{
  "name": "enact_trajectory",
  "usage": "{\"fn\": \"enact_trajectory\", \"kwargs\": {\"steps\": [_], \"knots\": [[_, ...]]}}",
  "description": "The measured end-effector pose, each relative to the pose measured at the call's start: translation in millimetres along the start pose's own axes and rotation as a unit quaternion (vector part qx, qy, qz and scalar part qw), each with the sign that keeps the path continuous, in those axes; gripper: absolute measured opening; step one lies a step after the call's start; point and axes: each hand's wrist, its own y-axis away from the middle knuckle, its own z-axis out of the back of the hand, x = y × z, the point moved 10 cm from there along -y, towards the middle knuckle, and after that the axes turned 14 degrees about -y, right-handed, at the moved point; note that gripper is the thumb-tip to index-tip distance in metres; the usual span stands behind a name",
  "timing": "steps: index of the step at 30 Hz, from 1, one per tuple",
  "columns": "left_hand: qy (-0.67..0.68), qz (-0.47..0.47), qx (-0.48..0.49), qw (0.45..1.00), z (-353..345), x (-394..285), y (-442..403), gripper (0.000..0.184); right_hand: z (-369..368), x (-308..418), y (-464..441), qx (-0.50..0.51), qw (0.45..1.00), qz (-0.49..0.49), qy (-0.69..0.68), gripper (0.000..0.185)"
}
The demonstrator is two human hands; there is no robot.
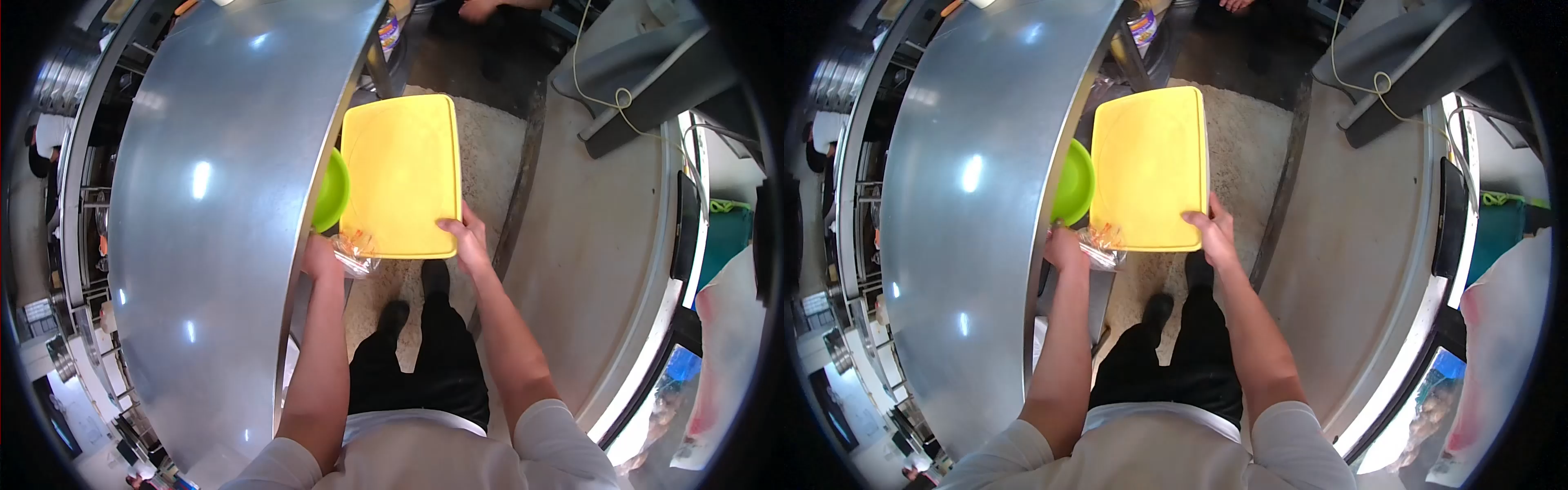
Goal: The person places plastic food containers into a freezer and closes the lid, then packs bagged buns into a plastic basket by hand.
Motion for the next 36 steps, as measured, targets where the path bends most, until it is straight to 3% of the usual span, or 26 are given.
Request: {"fn": "enact_trajectory", "kwargs": {"steps": [2,3,6,9,10,13,15,16,19,22,24,26,27,28,29,31,32,35,36], "knots": [[0.037,0.029,0.01,0.999,-17,5,24,0.024,6,-8,-27,-0.021,0.999,0.021,0.024,0.056],[0.043,0.012,0.001,0.999,27,5,14,0.022,-30,-40,-11,-0.018,1.0,0.011,0.005,0.057],[0.1,-0.003,0.023,0.995,32,9,26,0.013,-66,-81,-30,-0.021,0.999,-0.02,-0.017,0.059],[0.013,0.022,0.047,0.999,42,12,38,0.01,-100,-122,-51,-0.004,0.998,-0.062,-0.014,0.062],[0.039,0.021,0.047,0.998,42,11,40,0.007,-110,-134,-58,0.014,0.997,-0.076,-0.007,0.063],[-0.009,0.002,0.028,1.0,36,40,-4,0.011,-128,-164,-76,0.056,0.991,-0.125,0.01,0.066],[-0.116,-0.028,0.043,0.992,31,55,-37,0.017,-127,-171,-82,0.061,0.985,-0.161,0.014,0.068],[-0.096,-0.014,0.069,0.993,21,51,-35,0.021,-131,-162,-78,0.086,0.984,-0.158,0.013,0.068],[0.018,0.06,0.152,0.986,0,28,-5,0.033,-110,-145,-45,0.0,0.989,-0.147,0.001,0.07],[0.014,0.083,0.175,0.981,-1,21,11,0.041,-85,-122,17,-0.074,0.988,-0.128,0.034,0.048],[-0.002,-0.003,0.145,0.989,5,54,-18,0.03,-58,-119,64,-0.109,0.984,-0.118,0.072,0.038],[-0.042,-0.072,0.204,0.975,35,35,40,0.011,-37,-116,114,-0.146,0.981,-0.102,0.08,0.027],[-0.159,-0.086,0.221,0.958,54,30,65,0.012,-32,-109,137,-0.169,0.979,-0.089,0.077,0.022],[-0.219,-0.159,0.233,0.934,66,49,72,0.02,-35,-98,159,-0.166,0.979,-0.093,0.077,0.018],[-0.238,-0.151,0.265,0.922,89,41,109,0.031,-39,-87,178,-0.163,0.979,-0.098,0.077,0.015],[-0.295,-0.171,0.312,0.887,129,36,152,0.031,-44,-74,197,-0.134,0.979,-0.119,0.1,0.012],[-0.284,-0.129,0.35,0.883,153,25,181,0.03,-50,-66,200,-0.12,0.978,-0.131,0.112,0.011],[-0.246,-0.238,0.283,0.896,214,-3,199,0.026,-96,-13,192,-0.066,0.986,-0.078,0.133,0.015],[-0.186,-0.212,0.278,0.918,233,-16,204,0.021,-130,14,195,-0.035,0.984,-0.088,0.149,0.025]]}}
